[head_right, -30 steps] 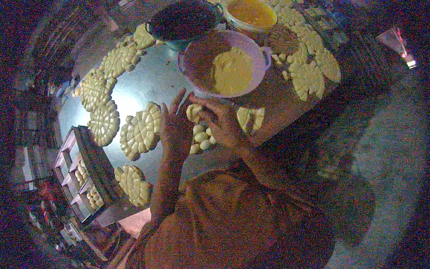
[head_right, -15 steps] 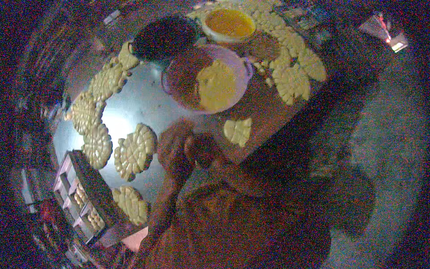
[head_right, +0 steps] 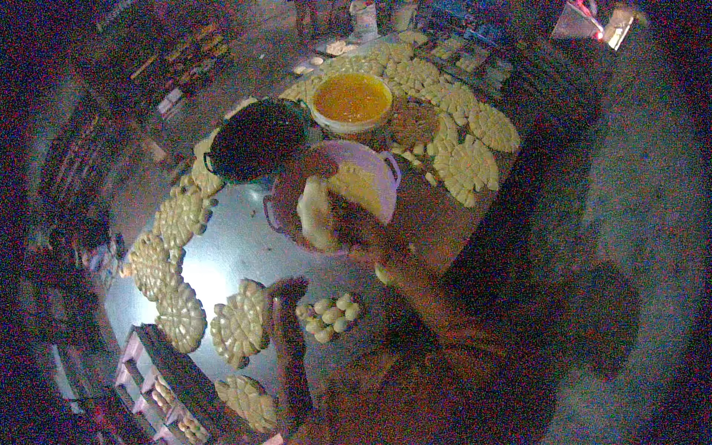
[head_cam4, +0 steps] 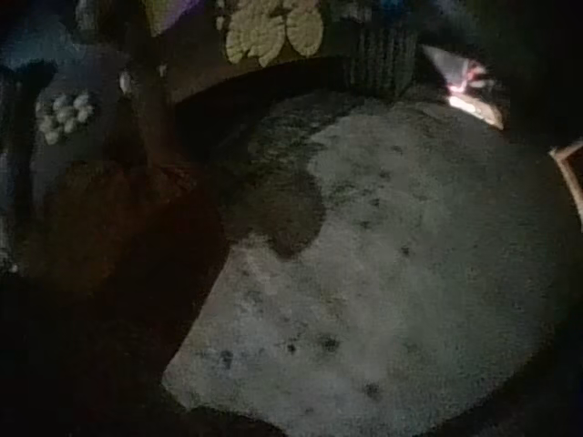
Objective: The person shapes dough pieces by hand and places them into metal baking trays.
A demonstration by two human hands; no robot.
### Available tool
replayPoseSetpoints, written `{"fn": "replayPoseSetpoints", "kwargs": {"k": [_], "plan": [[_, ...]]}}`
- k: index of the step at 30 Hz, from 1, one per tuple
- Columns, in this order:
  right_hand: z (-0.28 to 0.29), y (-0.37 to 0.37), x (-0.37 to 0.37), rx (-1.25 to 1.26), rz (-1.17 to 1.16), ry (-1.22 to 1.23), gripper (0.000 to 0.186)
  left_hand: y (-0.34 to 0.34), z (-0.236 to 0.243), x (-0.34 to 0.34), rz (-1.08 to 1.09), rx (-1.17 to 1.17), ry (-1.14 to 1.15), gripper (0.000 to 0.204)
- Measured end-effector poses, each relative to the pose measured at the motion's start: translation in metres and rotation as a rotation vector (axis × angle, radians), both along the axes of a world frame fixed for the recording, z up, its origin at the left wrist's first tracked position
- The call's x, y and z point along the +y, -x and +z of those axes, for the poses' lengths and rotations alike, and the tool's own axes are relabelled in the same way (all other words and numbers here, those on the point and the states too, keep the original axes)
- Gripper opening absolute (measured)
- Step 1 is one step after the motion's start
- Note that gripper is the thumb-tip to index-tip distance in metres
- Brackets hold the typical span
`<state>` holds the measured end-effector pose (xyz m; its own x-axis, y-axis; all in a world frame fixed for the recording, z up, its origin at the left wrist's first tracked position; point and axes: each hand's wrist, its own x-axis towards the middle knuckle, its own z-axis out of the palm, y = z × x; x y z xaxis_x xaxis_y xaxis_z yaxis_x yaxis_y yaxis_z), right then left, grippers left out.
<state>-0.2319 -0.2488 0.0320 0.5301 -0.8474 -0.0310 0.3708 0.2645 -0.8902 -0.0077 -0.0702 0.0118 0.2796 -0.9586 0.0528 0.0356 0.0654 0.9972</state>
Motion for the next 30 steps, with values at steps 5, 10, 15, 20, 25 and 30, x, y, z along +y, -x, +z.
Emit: {"fn": "replayPoseSetpoints", "kwargs": {"k": [5, 10, 15, 20, 25, 30], "plan": [[0.043, 0.026, -0.188, 0.348, -0.24, 0.139, 0.048, -0.072, -0.059, 0.045, 0.236, -0.057, -0.147, 0.025], [0.037, -0.016, -0.315, 1.001, -0.174, 0.342, 0.046, -0.106, -0.057, 0.082, 0.442, 0.134, -0.207, 0.022], [0.041, -0.047, -0.335, 1.397, -0.035, 0.426, 0.047, -0.112, -0.074, 0.101, 0.553, 0.26, -0.142, 0.019], [0.035, -0.054, -0.328, 1.488, 0.018, 0.433, 0.047, -0.099, -0.072, 0.101, 0.616, 0.344, -0.144, 0.021], [0.033, -0.06, -0.323, 1.492, 0.037, 0.44, 0.048, -0.094, -0.063, 0.092, 0.612, 0.319, -0.166, 0.021], [0.038, -0.041, -0.32, 1.497, 0.015, 0.433, 0.049, -0.096, -0.056, 0.08, 0.543, 0.269, -0.168, 0.018]]}}
